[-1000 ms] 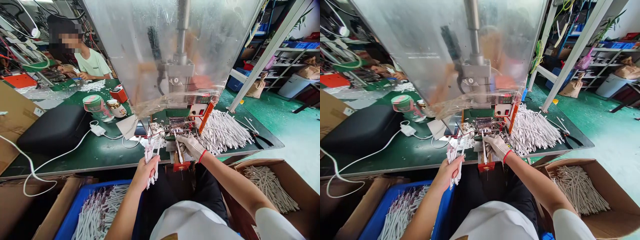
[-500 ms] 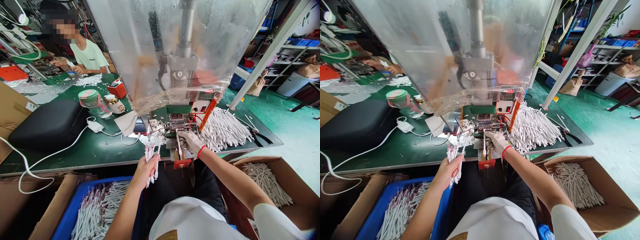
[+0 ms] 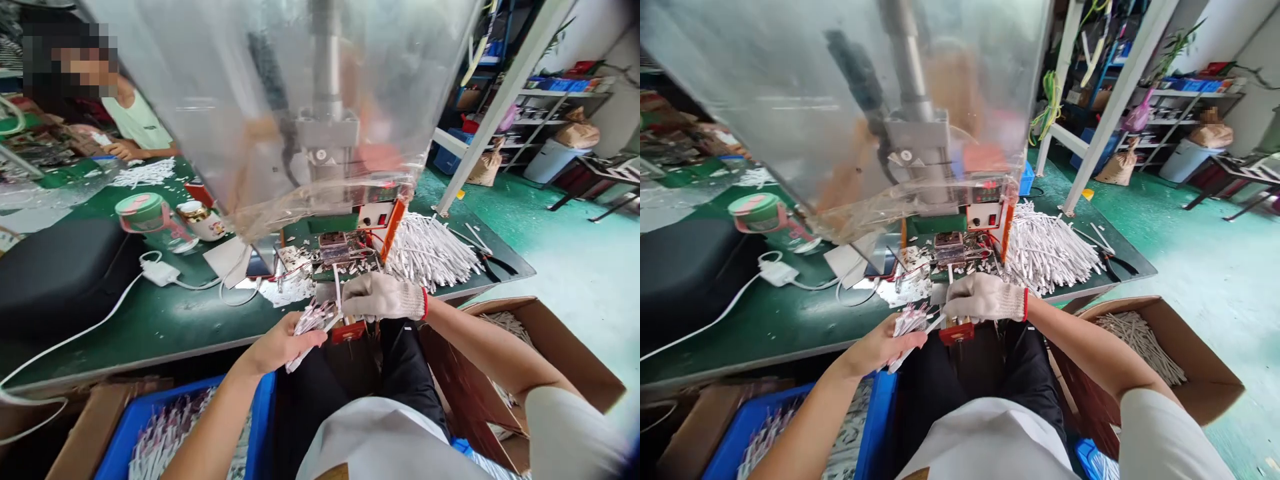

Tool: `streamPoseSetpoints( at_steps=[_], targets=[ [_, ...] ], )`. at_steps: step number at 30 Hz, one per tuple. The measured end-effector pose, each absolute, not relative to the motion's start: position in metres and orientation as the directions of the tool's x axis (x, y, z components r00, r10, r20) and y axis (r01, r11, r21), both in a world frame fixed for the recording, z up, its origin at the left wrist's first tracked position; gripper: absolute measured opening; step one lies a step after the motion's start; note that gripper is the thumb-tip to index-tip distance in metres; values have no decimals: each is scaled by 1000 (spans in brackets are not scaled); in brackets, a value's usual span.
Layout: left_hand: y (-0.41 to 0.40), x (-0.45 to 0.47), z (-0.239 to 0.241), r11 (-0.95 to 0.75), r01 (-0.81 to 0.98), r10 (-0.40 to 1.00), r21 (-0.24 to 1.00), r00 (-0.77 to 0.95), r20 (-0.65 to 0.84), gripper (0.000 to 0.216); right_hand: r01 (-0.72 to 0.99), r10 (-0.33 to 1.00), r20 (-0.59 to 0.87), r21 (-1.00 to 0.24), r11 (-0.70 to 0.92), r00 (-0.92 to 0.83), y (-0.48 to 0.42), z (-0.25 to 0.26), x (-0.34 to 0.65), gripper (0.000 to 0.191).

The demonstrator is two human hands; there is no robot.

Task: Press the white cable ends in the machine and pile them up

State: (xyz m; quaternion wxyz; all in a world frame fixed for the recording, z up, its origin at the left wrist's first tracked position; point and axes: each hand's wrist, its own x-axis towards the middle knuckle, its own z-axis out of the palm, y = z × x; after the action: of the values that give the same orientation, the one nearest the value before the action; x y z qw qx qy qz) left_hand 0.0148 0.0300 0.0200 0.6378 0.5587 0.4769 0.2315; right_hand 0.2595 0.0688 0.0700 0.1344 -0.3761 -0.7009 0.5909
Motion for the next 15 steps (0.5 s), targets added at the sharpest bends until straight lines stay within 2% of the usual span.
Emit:
streamPoseSetpoints(
  at_steps=[2, 4, 7, 9, 11, 13, 15],
  targets=[
    [29, 15, 18, 301, 211, 835, 930, 414, -364, 32, 277, 703, -238, -959, -61, -670, 64, 67, 264, 24],
    [28, 8, 13, 347, 157, 837, 925, 393, -381, 34, 167, 792, -210, -976, -137, -573, 69, 60, 282, 23],
    [30, -9, 6, 401, 40, 848, 915, 362, -387, 48, 136, 955, -193, -977, -166, -224, 88, 47, 339, 19],
    [34, -16, 2, 403, -17, 888, 915, 248, -387, 43, 254, 989, -145, -956, -148, 32, 103, 39, 387, 28],
    [37, -14, 0, 400, -15, 911, 916, 119, -396, 38, 493, 972, -28, -858, -142, 231, 114, 32, 426, 27],
    [41, -1, -4, 384, 21, 921, 923, 63, -385, 41, 742, 965, 63, -653, -153, 254, 122, 24, 448, 26],
    [45, 18, -9, 346, 46, 935, 937, 72, -348, 44, 902, 981, 71, -411, -134, 178, 130, 15, 451, 29]
  ],
)
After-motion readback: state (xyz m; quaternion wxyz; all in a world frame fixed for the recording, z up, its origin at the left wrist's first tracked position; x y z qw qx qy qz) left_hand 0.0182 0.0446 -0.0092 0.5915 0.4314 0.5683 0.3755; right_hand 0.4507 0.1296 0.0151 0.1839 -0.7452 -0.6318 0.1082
